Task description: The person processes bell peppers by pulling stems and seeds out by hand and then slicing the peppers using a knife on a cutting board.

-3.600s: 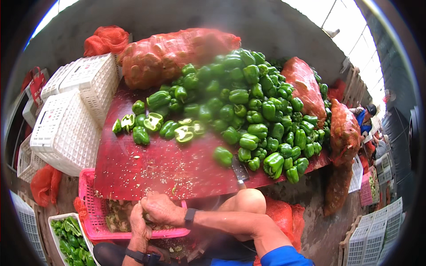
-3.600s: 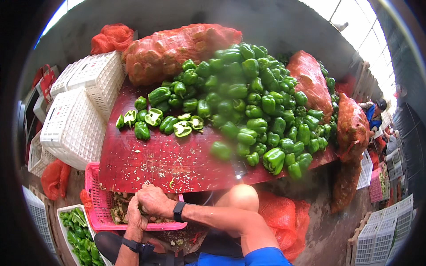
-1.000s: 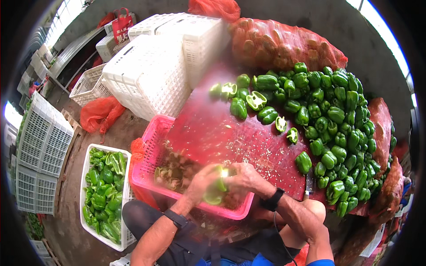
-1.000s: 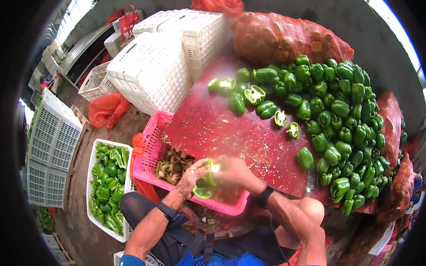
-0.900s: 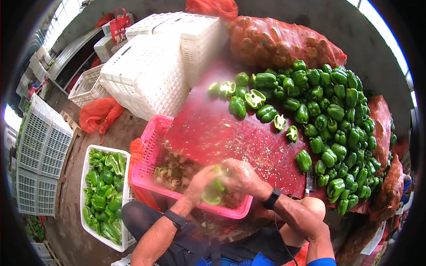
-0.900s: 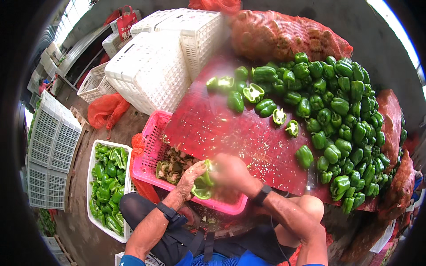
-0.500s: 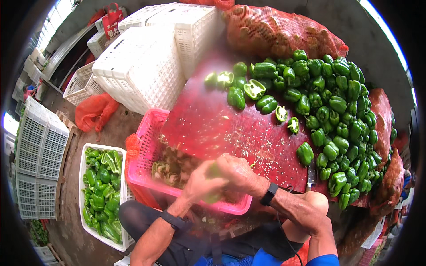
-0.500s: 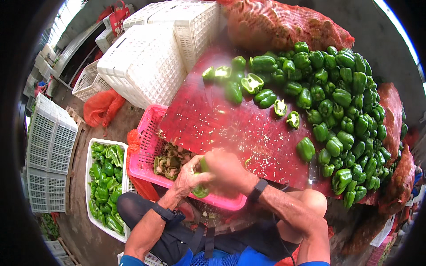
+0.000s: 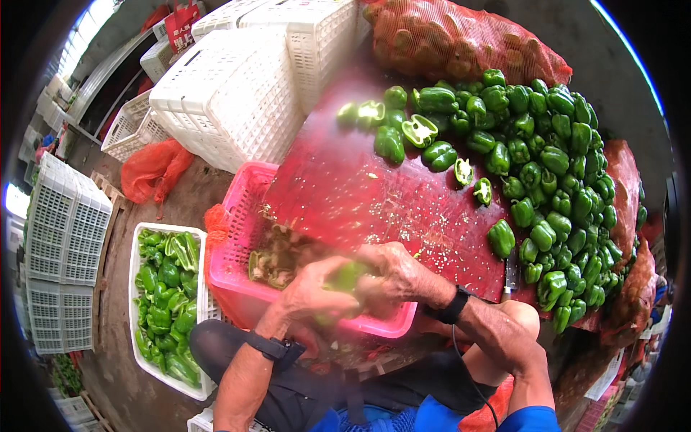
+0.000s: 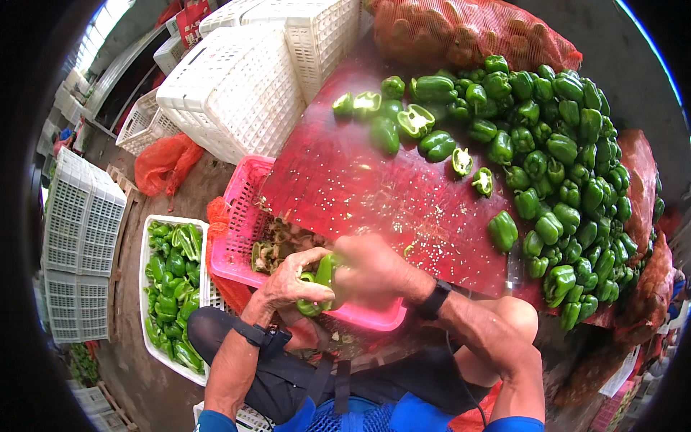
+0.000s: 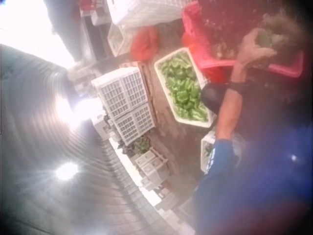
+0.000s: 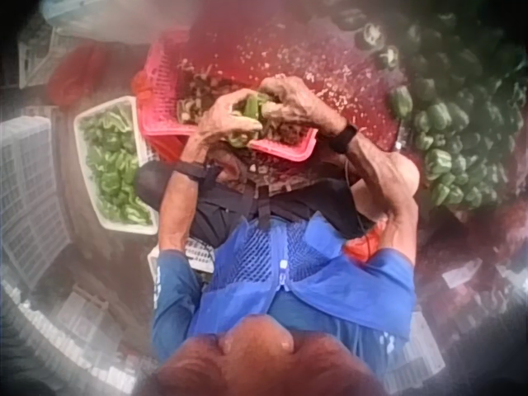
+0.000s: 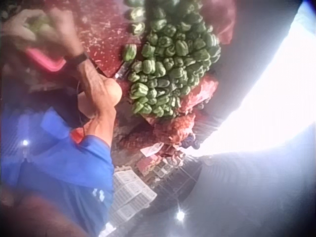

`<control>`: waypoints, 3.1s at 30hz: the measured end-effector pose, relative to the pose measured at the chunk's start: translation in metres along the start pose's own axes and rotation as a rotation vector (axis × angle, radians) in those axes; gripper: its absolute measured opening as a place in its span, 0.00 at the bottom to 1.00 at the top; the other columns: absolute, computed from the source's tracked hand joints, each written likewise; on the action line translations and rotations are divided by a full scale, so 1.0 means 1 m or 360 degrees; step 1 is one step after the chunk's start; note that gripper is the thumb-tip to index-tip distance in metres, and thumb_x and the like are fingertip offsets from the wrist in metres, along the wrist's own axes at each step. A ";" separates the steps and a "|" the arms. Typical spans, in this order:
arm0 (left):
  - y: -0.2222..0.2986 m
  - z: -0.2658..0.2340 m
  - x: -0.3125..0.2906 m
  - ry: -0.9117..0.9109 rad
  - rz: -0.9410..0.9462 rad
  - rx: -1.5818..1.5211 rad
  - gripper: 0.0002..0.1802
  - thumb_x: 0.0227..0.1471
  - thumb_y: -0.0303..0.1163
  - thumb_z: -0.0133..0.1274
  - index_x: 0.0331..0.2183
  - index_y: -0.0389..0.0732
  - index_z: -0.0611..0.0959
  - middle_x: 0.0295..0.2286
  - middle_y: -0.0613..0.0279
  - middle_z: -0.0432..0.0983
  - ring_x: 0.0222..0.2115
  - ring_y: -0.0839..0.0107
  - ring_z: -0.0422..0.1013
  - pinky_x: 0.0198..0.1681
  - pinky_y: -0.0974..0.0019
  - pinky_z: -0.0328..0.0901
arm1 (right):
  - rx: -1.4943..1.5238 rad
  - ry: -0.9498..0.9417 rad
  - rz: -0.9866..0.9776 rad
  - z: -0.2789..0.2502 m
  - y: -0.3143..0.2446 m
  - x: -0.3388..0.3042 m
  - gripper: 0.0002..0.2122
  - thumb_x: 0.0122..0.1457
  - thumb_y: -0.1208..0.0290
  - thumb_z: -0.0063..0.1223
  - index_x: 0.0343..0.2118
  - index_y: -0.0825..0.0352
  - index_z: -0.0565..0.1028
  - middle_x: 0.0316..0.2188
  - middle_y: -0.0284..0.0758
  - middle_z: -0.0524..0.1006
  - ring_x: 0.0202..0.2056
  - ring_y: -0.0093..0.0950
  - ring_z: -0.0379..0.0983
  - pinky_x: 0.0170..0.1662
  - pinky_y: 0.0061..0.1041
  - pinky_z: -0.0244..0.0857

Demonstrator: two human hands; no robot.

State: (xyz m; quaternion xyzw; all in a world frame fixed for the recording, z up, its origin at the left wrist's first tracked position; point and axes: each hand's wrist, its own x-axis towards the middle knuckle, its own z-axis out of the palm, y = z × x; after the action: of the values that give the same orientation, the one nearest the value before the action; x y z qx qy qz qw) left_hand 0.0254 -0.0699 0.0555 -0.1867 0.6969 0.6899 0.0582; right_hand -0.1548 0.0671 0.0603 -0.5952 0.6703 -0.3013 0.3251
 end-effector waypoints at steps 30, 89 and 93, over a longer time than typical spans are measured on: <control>-0.023 0.006 -0.012 0.0291 0.0275 0.0004 0.25 0.38 0.26 0.68 0.41 0.36 0.76 0.28 0.63 0.77 0.27 0.76 0.75 0.30 0.69 0.69 | -0.0480 -0.0232 -0.0198 0.015 -0.020 0.006 0.10 0.54 0.75 0.54 0.36 0.67 0.65 0.16 0.43 0.73 0.21 0.40 0.77 0.22 0.38 0.69; 0.013 0.012 0.034 0.0250 0.0233 -0.1808 0.24 0.64 0.50 0.43 0.47 0.40 0.76 0.40 0.57 0.78 0.39 0.65 0.75 0.41 0.59 0.72 | 0.2635 -0.0057 0.0152 0.008 -0.008 0.003 0.30 0.58 0.67 0.53 0.63 0.67 0.58 0.51 0.44 0.73 0.39 0.35 0.77 0.36 0.31 0.77; 0.009 0.016 0.017 0.0831 0.0456 -0.2006 0.15 0.62 0.42 0.47 0.39 0.39 0.77 0.33 0.55 0.78 0.34 0.63 0.77 0.36 0.59 0.75 | 0.1306 -0.0203 0.0518 0.006 -0.039 0.000 0.17 0.61 0.68 0.52 0.50 0.71 0.73 0.33 0.31 0.78 0.28 0.19 0.75 0.31 0.22 0.69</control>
State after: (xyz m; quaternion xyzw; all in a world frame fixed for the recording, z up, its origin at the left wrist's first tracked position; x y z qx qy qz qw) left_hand 0.0041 -0.0577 0.0575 -0.2510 0.1726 0.8963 -0.3222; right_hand -0.1266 0.0624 0.0872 -0.3208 0.5588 -0.4500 0.6183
